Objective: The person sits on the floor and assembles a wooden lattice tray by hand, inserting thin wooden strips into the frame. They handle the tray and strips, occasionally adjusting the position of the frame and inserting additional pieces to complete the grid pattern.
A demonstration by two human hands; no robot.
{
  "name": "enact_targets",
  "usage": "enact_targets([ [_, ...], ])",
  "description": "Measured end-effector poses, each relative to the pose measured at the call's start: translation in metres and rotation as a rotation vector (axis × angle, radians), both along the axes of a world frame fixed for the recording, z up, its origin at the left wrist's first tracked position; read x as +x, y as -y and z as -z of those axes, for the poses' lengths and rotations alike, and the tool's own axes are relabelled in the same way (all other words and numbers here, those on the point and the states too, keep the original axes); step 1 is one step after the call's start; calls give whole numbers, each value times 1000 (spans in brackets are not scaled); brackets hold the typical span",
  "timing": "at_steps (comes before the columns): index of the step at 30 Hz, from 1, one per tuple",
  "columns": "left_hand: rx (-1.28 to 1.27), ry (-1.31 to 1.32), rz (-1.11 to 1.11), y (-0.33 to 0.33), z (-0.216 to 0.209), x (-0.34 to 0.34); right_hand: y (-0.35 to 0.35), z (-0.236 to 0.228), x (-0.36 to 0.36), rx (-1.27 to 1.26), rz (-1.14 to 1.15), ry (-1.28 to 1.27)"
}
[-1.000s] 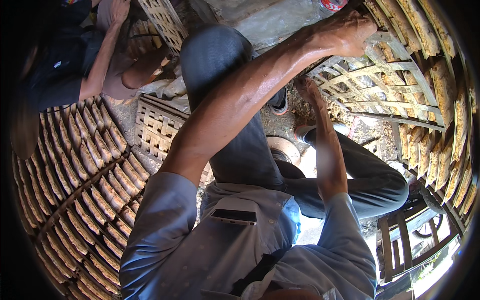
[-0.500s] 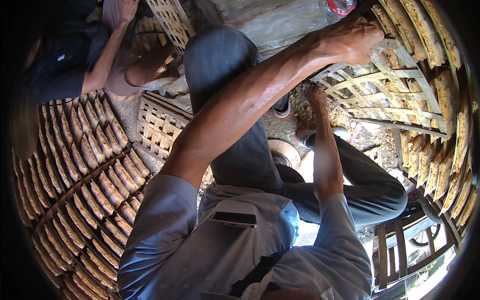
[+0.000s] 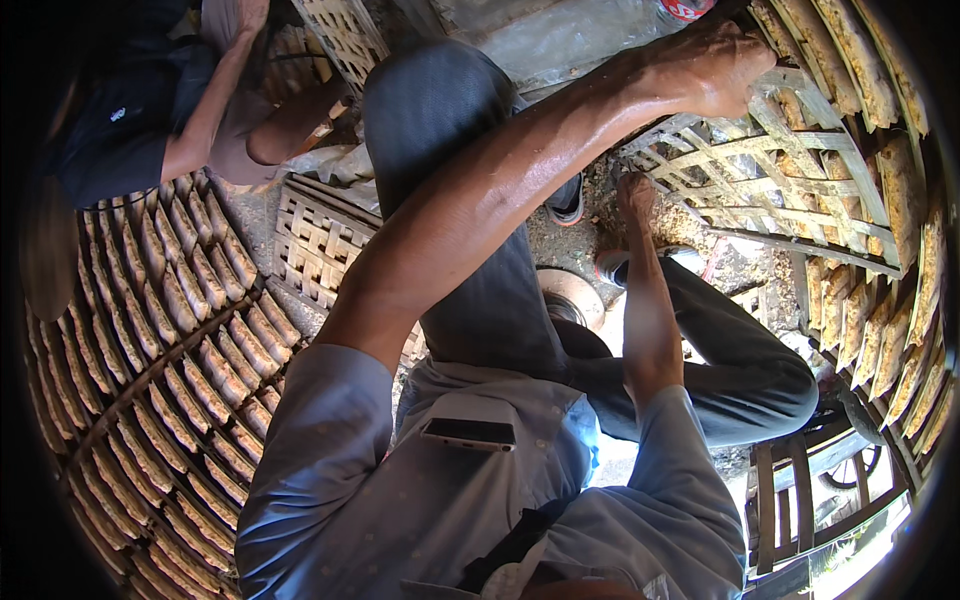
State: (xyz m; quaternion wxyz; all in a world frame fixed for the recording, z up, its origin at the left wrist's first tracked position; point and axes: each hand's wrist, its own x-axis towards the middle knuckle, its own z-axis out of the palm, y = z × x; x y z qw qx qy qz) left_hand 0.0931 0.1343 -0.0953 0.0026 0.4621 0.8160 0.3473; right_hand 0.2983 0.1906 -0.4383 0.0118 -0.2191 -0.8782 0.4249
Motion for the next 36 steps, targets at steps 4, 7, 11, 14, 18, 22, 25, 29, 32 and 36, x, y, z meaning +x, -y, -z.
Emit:
enact_targets([
  [4, 49, 59, 30, -37, -3, 1, -38, 112, 6, 381, -133, 113],
  [7, 20, 93, -24, -37, 12, -4, -5, 104, 2, 305, 22, -36],
  [11, 12, 74, -27, -18, 17, -10, 20, 46, -12, 281, 63, 325],
  [14, 15, 84, -3, -17, 11, -6, 23, 41, -22, -98, 42, 329],
  [18, 7, 79, 0, -13, 8, -7, 46, 36, -20, 37, -222, -244],
  [22, 6, 90, 9, -14, 8, -7, 54, 54, -18, 61, 232, 202],
  [25, -1, 91, 0, -10, 9, -9, 46, 52, -30, -295, -21, -8],
  [29, 7, 93, 21, -14, 4, -8, 27, 76, -31, -298, 41, 204],
  [32, 4, 83, 32, -13, 5, -7, 22, 65, -29, -72, -2, 151],
  [36, -19, 79, 6, 0, 9, -10, 26, -46, -43, -66, -507, 272],
])
